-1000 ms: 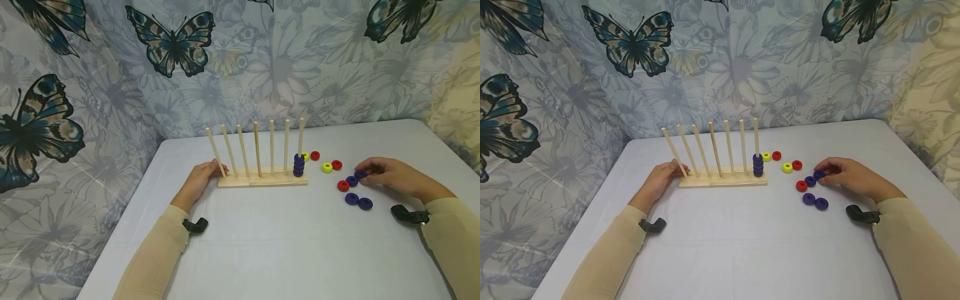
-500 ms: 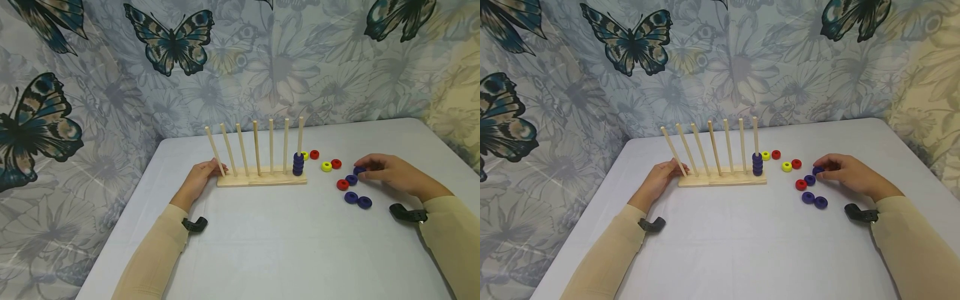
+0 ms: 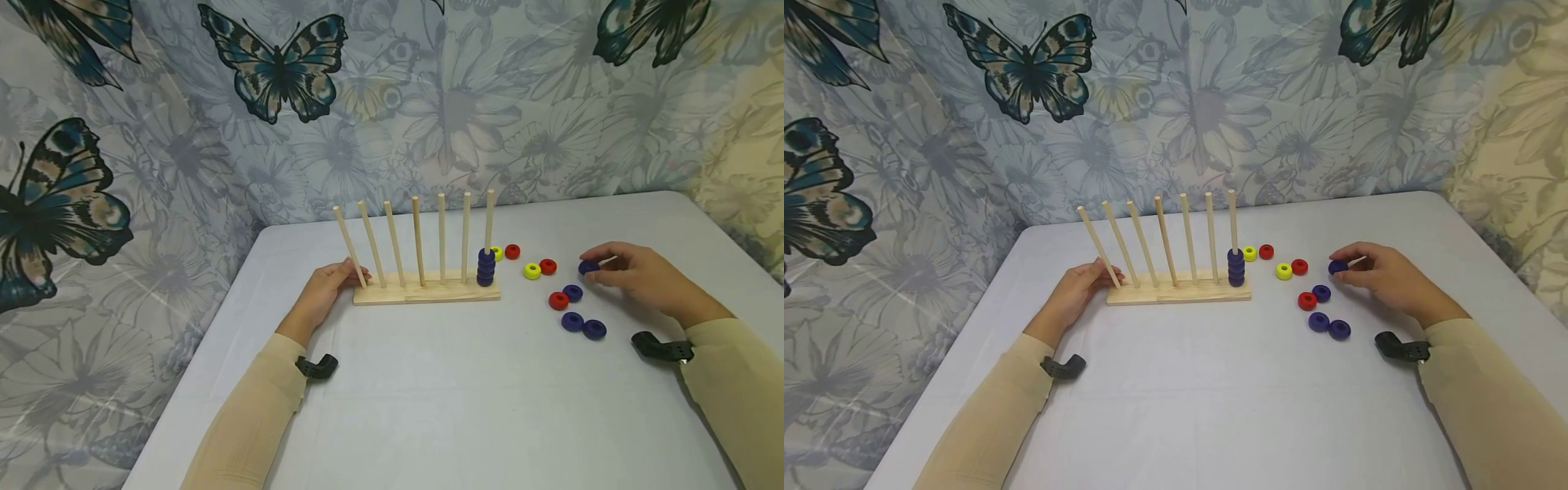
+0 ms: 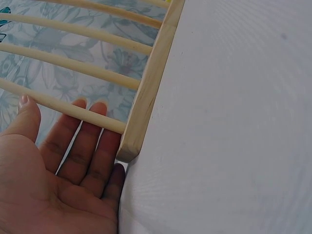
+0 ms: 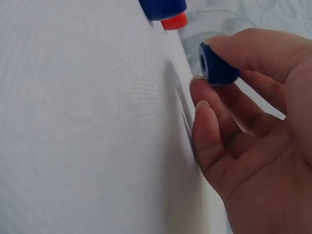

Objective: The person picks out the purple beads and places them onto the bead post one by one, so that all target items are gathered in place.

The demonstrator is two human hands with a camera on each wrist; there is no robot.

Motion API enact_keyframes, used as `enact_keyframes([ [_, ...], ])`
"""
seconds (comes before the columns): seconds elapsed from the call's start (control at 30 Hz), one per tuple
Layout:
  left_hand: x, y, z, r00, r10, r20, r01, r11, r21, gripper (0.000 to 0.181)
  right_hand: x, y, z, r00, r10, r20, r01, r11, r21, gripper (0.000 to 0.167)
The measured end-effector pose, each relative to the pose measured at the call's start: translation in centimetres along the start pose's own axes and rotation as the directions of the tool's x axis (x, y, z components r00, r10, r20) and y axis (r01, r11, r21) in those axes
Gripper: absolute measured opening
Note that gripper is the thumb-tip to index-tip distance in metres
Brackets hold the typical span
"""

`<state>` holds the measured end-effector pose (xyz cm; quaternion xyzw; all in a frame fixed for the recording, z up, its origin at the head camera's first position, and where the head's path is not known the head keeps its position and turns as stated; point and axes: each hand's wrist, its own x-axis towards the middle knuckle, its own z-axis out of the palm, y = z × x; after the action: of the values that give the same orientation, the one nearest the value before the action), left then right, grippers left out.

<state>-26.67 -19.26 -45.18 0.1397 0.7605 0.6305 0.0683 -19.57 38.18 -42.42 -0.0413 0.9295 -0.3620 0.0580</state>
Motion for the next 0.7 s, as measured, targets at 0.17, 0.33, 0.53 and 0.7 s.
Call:
enact_keyframes([
  [0.17, -0.14, 0.07, -0.01, 1.000, -0.007, -0.004, 0.007, 0.999, 0.051, 0.061, 0.03, 0.10, -0.02, 1.000, -0.001, -0.006, 0.001, 1.000, 0.006, 0.051],
  [0.33, -0.16, 0.01, -0.01, 1.000, -0.009, -0.006, 0.010, 0.999, 0.044, 0.060, 0.04, 0.02, 0.03, 1.000, 0.005, -0.011, -0.005, 1.000, 0.002, 0.052],
  [0.53, -0.15, 0.00, -0.02, 1.000, -0.012, -0.014, 0.013, 0.998, 0.054, 0.058, -0.10, -0.36, 0.03, 1.000, 0.012, -0.017, -0.012, 1.000, 0.005, 0.052],
  [0.7, -0.16, 0.08, 0.01, 1.000, -0.008, -0.015, 0.009, 0.998, 0.063, 0.058, -0.05, -0.49, 0.06, 0.999, 0.025, -0.028, -0.025, 1.000, 0.009, 0.052],
])
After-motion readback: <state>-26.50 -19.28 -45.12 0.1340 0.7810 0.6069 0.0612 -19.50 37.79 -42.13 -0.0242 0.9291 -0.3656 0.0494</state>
